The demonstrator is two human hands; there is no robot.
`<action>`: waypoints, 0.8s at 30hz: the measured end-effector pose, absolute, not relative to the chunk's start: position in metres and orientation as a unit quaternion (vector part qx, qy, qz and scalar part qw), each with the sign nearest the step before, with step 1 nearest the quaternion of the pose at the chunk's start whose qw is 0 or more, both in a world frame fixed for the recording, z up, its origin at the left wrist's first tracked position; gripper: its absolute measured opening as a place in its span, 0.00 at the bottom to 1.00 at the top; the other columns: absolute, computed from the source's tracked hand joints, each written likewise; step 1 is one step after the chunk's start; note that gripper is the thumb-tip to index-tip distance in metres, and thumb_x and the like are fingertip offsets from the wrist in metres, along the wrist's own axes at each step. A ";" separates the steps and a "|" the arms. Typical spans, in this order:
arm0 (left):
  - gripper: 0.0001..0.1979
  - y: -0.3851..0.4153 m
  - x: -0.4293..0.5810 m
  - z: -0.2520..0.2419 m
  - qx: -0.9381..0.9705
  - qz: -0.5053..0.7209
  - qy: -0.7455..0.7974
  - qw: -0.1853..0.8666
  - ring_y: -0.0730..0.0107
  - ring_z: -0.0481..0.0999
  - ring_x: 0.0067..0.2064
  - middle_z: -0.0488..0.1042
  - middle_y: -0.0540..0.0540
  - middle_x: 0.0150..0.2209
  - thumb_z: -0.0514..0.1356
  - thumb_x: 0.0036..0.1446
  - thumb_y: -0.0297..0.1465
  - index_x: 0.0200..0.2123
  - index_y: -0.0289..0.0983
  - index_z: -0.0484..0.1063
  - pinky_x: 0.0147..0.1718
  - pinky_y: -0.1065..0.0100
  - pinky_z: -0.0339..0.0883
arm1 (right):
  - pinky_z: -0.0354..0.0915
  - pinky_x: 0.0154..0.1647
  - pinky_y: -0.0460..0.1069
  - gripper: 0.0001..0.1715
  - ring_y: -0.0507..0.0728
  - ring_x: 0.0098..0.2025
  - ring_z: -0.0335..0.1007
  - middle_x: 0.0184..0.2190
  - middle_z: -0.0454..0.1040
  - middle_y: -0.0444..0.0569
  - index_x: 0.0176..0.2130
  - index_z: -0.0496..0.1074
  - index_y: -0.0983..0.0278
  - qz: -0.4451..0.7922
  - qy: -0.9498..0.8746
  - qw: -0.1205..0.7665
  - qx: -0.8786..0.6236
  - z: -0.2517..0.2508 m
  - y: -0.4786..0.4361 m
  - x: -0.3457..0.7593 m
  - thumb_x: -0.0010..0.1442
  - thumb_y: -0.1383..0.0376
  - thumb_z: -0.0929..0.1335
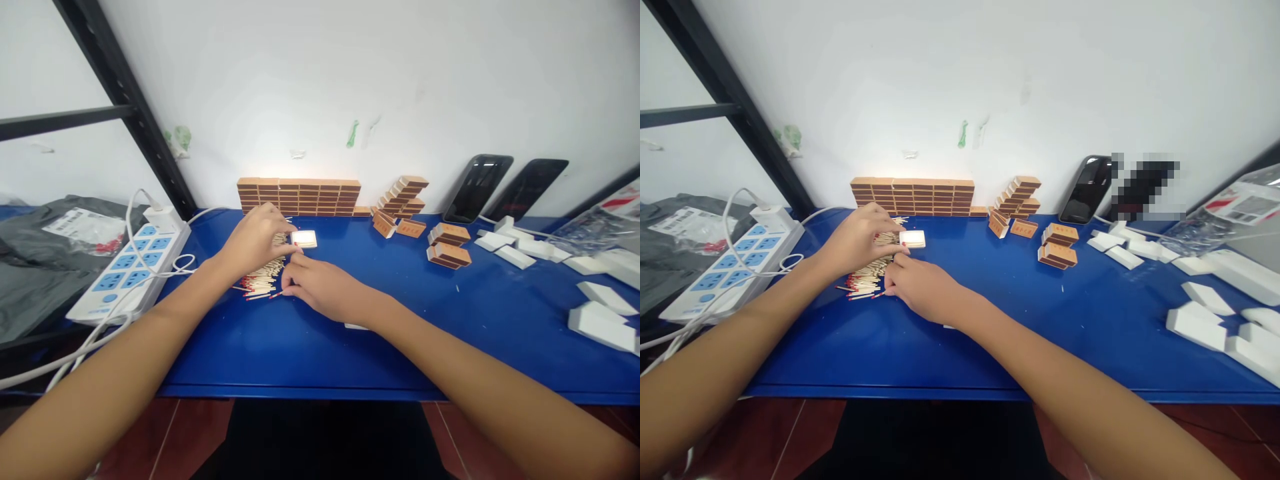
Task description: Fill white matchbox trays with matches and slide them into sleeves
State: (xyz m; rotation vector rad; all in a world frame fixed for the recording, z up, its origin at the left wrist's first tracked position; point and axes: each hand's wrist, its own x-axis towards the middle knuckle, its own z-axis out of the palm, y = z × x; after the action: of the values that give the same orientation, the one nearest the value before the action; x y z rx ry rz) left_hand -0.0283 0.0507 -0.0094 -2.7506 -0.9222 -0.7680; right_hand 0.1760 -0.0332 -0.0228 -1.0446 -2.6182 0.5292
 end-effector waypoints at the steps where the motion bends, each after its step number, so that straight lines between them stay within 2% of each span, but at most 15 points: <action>1: 0.15 0.051 -0.028 -0.009 -0.914 -0.252 -0.309 0.069 0.55 0.74 0.45 0.83 0.42 0.38 0.71 0.65 0.41 0.46 0.37 0.85 0.46 0.56 0.67 | 0.66 0.46 0.51 0.06 0.56 0.43 0.71 0.49 0.72 0.52 0.44 0.74 0.64 0.191 -0.901 0.142 -0.363 -0.023 -0.032 0.178 0.76 0.67 0.67; 6: 0.14 0.050 -0.028 -0.009 -0.912 -0.253 -0.315 0.068 0.54 0.74 0.45 0.83 0.41 0.39 0.72 0.64 0.40 0.46 0.36 0.85 0.45 0.56 0.68 | 0.65 0.46 0.52 0.07 0.57 0.44 0.70 0.47 0.74 0.51 0.41 0.74 0.63 0.215 -0.889 0.164 -0.369 -0.021 -0.025 0.188 0.75 0.68 0.67; 11: 0.15 0.051 -0.028 -0.009 -0.915 -0.258 -0.305 0.060 0.55 0.74 0.45 0.84 0.42 0.38 0.71 0.64 0.43 0.46 0.38 0.85 0.46 0.56 0.67 | 0.63 0.45 0.51 0.06 0.56 0.44 0.70 0.45 0.74 0.50 0.42 0.75 0.63 0.206 -0.881 0.141 -0.402 -0.014 -0.022 0.195 0.73 0.71 0.68; 16: 0.18 0.051 -0.029 -0.009 -0.915 -0.251 -0.313 0.053 0.55 0.74 0.44 0.83 0.41 0.38 0.71 0.64 0.46 0.47 0.38 0.85 0.45 0.56 0.67 | 0.62 0.43 0.51 0.03 0.58 0.43 0.70 0.44 0.75 0.51 0.45 0.76 0.63 0.205 -0.870 0.119 -0.432 -0.006 -0.017 0.208 0.71 0.65 0.71; 20: 0.18 0.052 -0.029 -0.009 -0.912 -0.256 -0.315 0.058 0.56 0.74 0.44 0.83 0.43 0.37 0.72 0.62 0.46 0.46 0.39 0.86 0.46 0.56 0.67 | 0.62 0.43 0.51 0.02 0.58 0.42 0.70 0.44 0.75 0.51 0.41 0.75 0.63 0.198 -0.865 0.082 -0.454 -0.002 -0.013 0.218 0.69 0.67 0.71; 24: 0.18 0.051 -0.029 -0.009 -0.912 -0.249 -0.320 0.059 0.56 0.74 0.44 0.83 0.43 0.39 0.73 0.61 0.46 0.46 0.38 0.85 0.46 0.57 0.67 | 0.62 0.44 0.50 0.06 0.58 0.43 0.71 0.44 0.76 0.51 0.39 0.75 0.63 0.216 -0.866 0.074 -0.445 -0.003 -0.013 0.218 0.69 0.70 0.68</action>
State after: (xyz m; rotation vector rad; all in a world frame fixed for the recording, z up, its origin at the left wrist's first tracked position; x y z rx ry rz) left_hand -0.0287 0.0509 -0.0087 -2.7620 -0.9682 -0.7551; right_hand 0.2181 -0.0135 -0.0025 -1.3351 -2.6001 0.6477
